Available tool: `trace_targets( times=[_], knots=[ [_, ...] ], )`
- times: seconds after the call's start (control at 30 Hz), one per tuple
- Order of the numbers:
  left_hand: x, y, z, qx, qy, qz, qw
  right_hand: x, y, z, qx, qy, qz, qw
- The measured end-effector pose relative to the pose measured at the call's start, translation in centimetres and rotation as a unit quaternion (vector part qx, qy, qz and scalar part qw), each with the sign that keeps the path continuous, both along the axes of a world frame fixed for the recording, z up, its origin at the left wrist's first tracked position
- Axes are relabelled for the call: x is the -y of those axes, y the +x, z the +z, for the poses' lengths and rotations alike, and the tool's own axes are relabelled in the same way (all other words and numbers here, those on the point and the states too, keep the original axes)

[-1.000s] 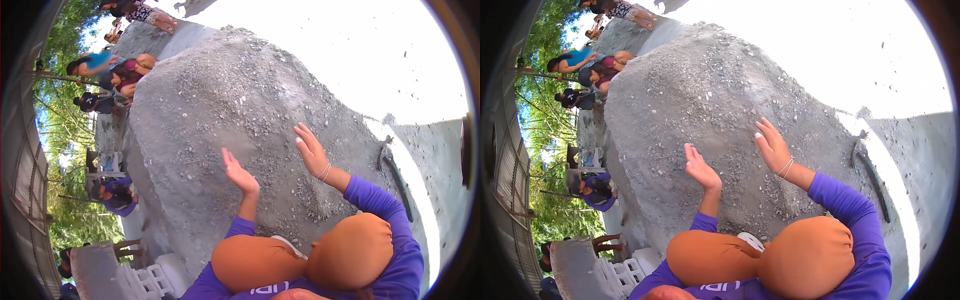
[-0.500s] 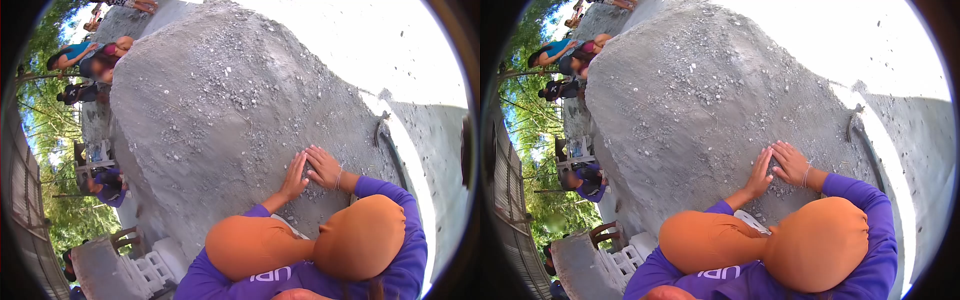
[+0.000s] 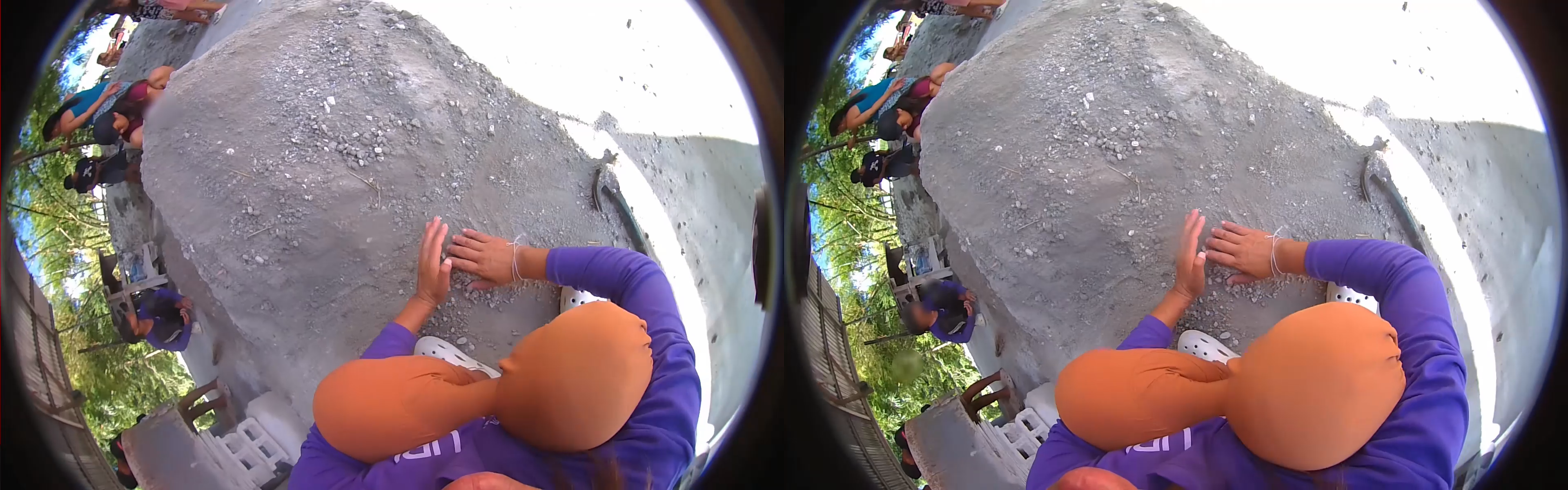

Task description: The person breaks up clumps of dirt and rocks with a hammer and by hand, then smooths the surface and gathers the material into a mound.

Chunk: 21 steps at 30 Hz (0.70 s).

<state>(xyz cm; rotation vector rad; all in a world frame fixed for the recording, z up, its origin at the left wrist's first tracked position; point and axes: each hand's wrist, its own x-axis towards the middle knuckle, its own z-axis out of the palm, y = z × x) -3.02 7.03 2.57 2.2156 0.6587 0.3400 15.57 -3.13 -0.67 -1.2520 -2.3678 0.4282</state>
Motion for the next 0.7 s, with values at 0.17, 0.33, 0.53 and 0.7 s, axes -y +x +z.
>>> trace_targets(
  times=[0.17,0.33,0.53,0.7],
  knots=[
    [0.7,0.4,-0.7,0.011,-0.097,-0.008,0.995,-1.5,2.1,1.0,-0.072,-0.025,-0.065,0.995],
    [4.8,-0.7,-1.1,0.000,-0.152,0.039,0.988,2.2,0.7,0.4,-0.108,-0.046,-0.088,0.989],
    [10.1,1.6,0.1,0.107,-0.337,0.155,0.922,6.2,-4.7,1.0,-0.251,-0.113,-0.284,0.918],
    [10.2,1.3,1.4,0.158,-0.462,0.178,0.854,5.5,-9.1,1.8,-0.433,-0.150,-0.378,0.804]
  ],
)
